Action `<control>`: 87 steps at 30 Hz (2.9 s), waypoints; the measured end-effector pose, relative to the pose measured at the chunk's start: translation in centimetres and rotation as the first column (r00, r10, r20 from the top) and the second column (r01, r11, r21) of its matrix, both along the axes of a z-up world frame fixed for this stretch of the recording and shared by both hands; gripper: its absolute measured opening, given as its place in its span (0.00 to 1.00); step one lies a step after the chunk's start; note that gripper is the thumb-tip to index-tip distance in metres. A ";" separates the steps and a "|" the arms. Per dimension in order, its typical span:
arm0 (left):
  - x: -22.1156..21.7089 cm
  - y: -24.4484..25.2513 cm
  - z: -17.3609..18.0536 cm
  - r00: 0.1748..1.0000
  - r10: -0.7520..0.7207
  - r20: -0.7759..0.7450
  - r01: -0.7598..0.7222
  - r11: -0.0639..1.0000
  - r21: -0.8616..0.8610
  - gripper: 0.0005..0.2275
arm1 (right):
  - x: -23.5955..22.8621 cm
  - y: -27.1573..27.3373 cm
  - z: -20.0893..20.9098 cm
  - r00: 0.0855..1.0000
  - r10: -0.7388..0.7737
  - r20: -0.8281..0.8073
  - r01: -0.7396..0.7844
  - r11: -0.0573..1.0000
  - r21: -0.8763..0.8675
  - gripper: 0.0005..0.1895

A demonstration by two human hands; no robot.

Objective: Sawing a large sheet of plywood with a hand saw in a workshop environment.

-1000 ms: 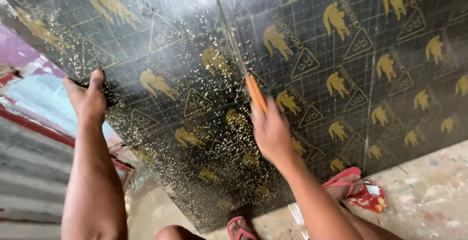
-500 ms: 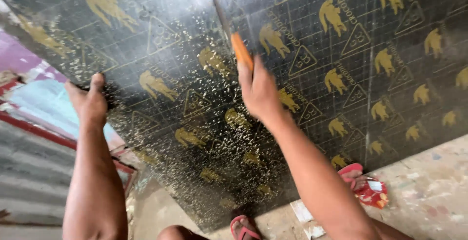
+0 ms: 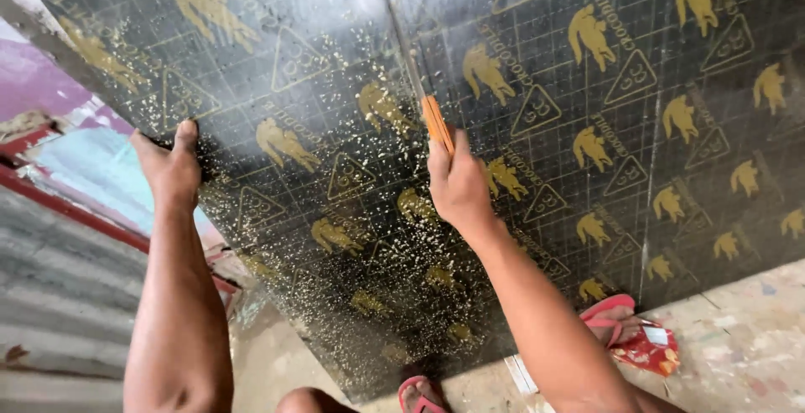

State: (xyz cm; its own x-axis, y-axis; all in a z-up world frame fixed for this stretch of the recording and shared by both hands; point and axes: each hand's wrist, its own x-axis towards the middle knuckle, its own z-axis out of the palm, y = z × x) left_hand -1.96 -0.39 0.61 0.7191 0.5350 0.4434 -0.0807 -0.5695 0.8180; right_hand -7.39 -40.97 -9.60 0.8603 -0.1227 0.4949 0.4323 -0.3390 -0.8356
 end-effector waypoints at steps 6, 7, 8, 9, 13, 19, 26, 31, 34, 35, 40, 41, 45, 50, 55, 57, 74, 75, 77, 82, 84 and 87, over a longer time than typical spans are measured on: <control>1.2 0.9 -0.7 0.960 -0.146 0.240 0.113 0.983 0.145 0.28 | -2.8 -1.5 -0.4 0.998 0.059 -0.005 -0.059 0.998 0.004 0.21; 1.1 0.5 -0.3 0.951 -0.175 0.255 0.143 0.980 0.141 0.25 | -4.4 -1.7 -0.8 0.994 0.072 -0.084 -0.070 0.997 0.021 0.21; 0.7 0.8 -0.8 0.952 -0.166 0.256 0.135 0.982 0.134 0.25 | -6.3 -2.0 -4.1 0.993 0.079 -0.085 -0.079 0.997 0.014 0.21; 0.8 0.7 -0.7 0.964 -0.126 0.236 0.095 0.986 0.136 0.24 | -7.9 -2.6 -7.1 0.989 0.044 -0.144 -0.040 0.999 0.030 0.20; 1.4 0.8 -1.2 0.941 -0.145 0.305 0.101 0.983 0.156 0.23 | -10.0 -4.1 -13.7 0.990 -0.030 -0.141 0.033 0.999 0.016 0.21; 3.4 3.1 -2.8 0.910 -0.213 0.355 0.155 0.970 0.186 0.22 | 1.1 -2.0 -1.4 0.992 -0.056 0.112 0.059 0.998 -0.018 0.24; 2.1 2.8 -2.6 0.904 -0.223 0.364 0.143 0.962 0.234 0.21 | -6.7 -2.1 -6.8 0.999 -0.033 0.010 0.033 0.998 -0.061 0.23; 2.1 1.4 -1.3 0.914 -0.195 0.355 0.140 0.974 0.177 0.17 | -10.6 -4.7 -13.5 0.993 -0.119 -0.005 0.118 0.990 -0.073 0.24; 2.4 2.4 -1.8 0.924 -0.168 0.344 0.101 0.974 0.205 0.20 | -5.9 -1.0 1.3 0.874 0.008 -0.486 0.022 0.998 0.056 0.21; 2.9 3.0 -2.4 0.926 -0.164 0.339 0.093 0.972 0.214 0.20 | -2.6 -1.1 0.3 0.872 0.020 -0.488 0.014 0.998 0.066 0.21; 3.4 3.5 -2.4 0.892 -0.238 0.383 0.168 0.964 0.208 0.18 | 2.4 -0.9 0.5 0.988 -0.113 0.101 0.114 0.993 -0.010 0.14; 4.1 3.6 -2.1 0.882 -0.245 0.402 0.172 0.963 0.208 0.18 | 1.3 -0.9 -0.2 0.985 -0.121 0.122 0.124 0.992 -0.011 0.14; 2.4 3.1 -2.6 0.862 -0.309 0.401 0.237 0.947 0.219 0.20 | -6.3 -1.6 -6.9 0.992 -0.058 -0.109 0.056 0.998 -0.024 0.20; 1.9 2.1 -1.5 0.939 -0.153 0.308 0.087 0.972 0.219 0.20 | -6.9 -2.9 -7.4 0.984 -0.160 -0.081 0.152 0.983 -0.102 0.17; 1.3 1.5 -1.2 0.997 -0.030 0.076 0.025 0.997 0.070 0.39 | 2.1 0.0 2.7 0.992 0.044 0.119 -0.045 0.999 0.011 0.20; 2.3 3.6 -1.9 0.973 -0.093 0.212 0.048 0.977 0.206 0.31 | 2.3 0.0 2.8 0.994 -0.024 0.111 0.023 1.000 0.009 0.25; 0.9 -0.4 -0.3 1.000 0.016 -0.010 -0.017 0.999 -0.030 0.38 | -11.8 -3.3 -14.5 0.990 0.034 -0.135 -0.033 0.999 0.014 0.15; 2.1 1.5 -1.4 0.988 -0.042 0.148 0.030 0.996 0.080 0.33 | -12.1 -3.4 -13.7 0.995 -0.033 -0.092 0.032 0.999 -0.020 0.17; 2.2 2.2 -1.6 0.949 -0.116 0.294 0.058 0.979 0.198 0.28 | -10.4 -2.7 -9.0 0.994 -0.098 -0.044 0.095 0.994 -0.049 0.18; 0.1 -0.5 0.1 1.000 0.021 -0.021 -0.021 1.000 -0.001 0.42 | 2.6 0.3 1.8 0.987 0.035 0.158 -0.044 0.998 0.053 0.23; 2.6 3.5 -1.5 0.996 0.010 0.092 -0.019 0.995 0.098 0.39 | 1.9 -0.2 3.2 0.994 0.066 0.082 -0.071 0.996 0.059 0.24; 2.7 2.3 -2.0 0.966 -0.092 0.243 0.050 0.984 0.173 0.27 | -0.5 -0.5 2.2 0.996 0.090 0.001 -0.090 0.994 0.064 0.22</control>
